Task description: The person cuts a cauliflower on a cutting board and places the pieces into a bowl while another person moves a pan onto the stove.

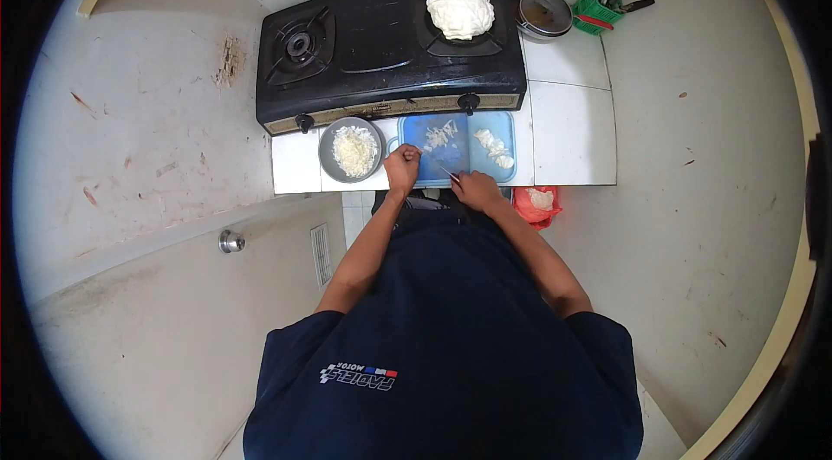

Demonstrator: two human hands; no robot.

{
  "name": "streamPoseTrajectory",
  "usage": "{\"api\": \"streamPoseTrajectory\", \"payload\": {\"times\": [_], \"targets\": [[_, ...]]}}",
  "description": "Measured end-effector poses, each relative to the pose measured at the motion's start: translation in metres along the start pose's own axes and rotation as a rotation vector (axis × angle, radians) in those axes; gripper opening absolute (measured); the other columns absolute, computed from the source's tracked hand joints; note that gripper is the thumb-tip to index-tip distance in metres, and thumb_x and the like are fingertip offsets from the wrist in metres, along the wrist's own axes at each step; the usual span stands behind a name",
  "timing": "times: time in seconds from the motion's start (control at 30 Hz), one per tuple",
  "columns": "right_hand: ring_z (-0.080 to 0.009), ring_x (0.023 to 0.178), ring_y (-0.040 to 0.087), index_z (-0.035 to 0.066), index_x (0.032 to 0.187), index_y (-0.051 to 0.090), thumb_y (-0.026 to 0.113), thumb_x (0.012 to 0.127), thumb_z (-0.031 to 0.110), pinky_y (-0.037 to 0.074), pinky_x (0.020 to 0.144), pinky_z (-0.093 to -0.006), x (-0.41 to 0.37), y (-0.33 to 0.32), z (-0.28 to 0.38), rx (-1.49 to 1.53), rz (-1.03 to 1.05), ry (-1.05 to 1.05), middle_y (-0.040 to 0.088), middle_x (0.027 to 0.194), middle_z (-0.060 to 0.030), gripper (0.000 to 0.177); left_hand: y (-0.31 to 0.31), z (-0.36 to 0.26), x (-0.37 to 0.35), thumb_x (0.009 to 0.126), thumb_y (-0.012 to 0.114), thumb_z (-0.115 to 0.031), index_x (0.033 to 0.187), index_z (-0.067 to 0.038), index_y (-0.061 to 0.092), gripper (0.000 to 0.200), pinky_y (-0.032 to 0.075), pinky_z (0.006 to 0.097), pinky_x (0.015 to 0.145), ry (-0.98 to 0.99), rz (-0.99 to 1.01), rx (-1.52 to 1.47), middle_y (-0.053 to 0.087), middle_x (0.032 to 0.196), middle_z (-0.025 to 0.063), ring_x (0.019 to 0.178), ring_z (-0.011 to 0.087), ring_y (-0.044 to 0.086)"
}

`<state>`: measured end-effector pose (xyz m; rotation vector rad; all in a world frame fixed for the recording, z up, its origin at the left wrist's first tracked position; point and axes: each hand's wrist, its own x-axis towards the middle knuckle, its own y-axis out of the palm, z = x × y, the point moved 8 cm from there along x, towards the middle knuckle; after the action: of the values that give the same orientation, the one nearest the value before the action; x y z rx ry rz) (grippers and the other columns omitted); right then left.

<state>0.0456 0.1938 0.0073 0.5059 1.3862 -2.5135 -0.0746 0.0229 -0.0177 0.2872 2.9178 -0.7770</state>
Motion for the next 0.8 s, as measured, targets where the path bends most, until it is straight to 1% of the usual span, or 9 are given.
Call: {"api": "streamPoseTrajectory", "payload": {"times": [0.07,0.27,0.37,0.47,0.57,0.8], "targets": [[-0.0450,0.078,0.070,0.000,0.093,0.070,0.056,0.098,0.038,0.057,0.075,-0.0544,0.001,0.000,-0.001,-0.009,-0.016,-0.009,0.070,0.082,-0.0273,0.041,0.000,0.000,0.001,0.086,0.071,-0.004,0.087,0.003,0.074,0.008,0.057,0.0294,0.070,0.018,0.003,0.009,0.075,0.078,0.0128,0.072,0.0164,0.074],[-0.0449,0.075,0.070,-0.001,0.088,0.070,0.056,0.097,0.035,0.057,0.072,-0.0547,0.006,0.000,0.002,-0.034,-0.043,-0.029,0.070,0.077,-0.0260,0.040,-0.004,-0.009,-0.002,0.085,0.072,-0.003,0.088,0.003,0.074,0.007,0.056,0.0294,0.070,-0.011,0.003,0.040,0.075,0.078,0.0131,0.073,0.0165,0.074],[-0.0446,0.077,0.071,-0.001,0.088,0.070,0.057,0.097,0.034,0.057,0.072,-0.0540,0.009,0.000,0.007,-0.026,-0.042,-0.037,0.070,0.078,-0.0260,0.038,-0.001,0.000,0.001,0.085,0.072,-0.003,0.088,0.003,0.074,0.007,0.056,0.0293,0.069,0.013,0.003,0.000,0.075,0.078,0.0134,0.073,0.0163,0.074],[-0.0441,0.077,0.071,-0.002,0.087,0.070,0.057,0.096,0.033,0.057,0.073,-0.0535,0.014,0.003,0.007,-0.030,-0.063,-0.041,0.071,0.080,-0.0257,0.038,0.000,0.002,0.000,0.086,0.072,-0.003,0.089,0.003,0.074,0.007,0.056,0.0296,0.070,-0.006,0.006,0.007,0.075,0.079,0.0134,0.073,0.0166,0.074],[-0.0437,0.078,0.071,-0.002,0.087,0.070,0.057,0.096,0.032,0.057,0.073,-0.0532,0.017,0.002,0.009,-0.040,-0.035,-0.030,0.071,0.082,-0.0255,0.038,-0.001,-0.001,0.000,0.086,0.072,-0.003,0.090,0.003,0.074,0.008,0.056,0.0297,0.070,0.012,-0.006,0.025,0.075,0.078,0.0134,0.073,0.0168,0.074],[-0.0434,0.079,0.071,-0.003,0.086,0.069,0.058,0.096,0.031,0.057,0.074,-0.0532,0.027,0.007,0.011,-0.012,-0.054,-0.034,0.071,0.083,-0.0260,0.037,-0.001,-0.003,-0.001,0.087,0.072,-0.005,0.089,0.003,0.075,0.008,0.057,0.0297,0.069,0.005,-0.012,0.029,0.075,0.078,0.0127,0.072,0.0163,0.073]]}}
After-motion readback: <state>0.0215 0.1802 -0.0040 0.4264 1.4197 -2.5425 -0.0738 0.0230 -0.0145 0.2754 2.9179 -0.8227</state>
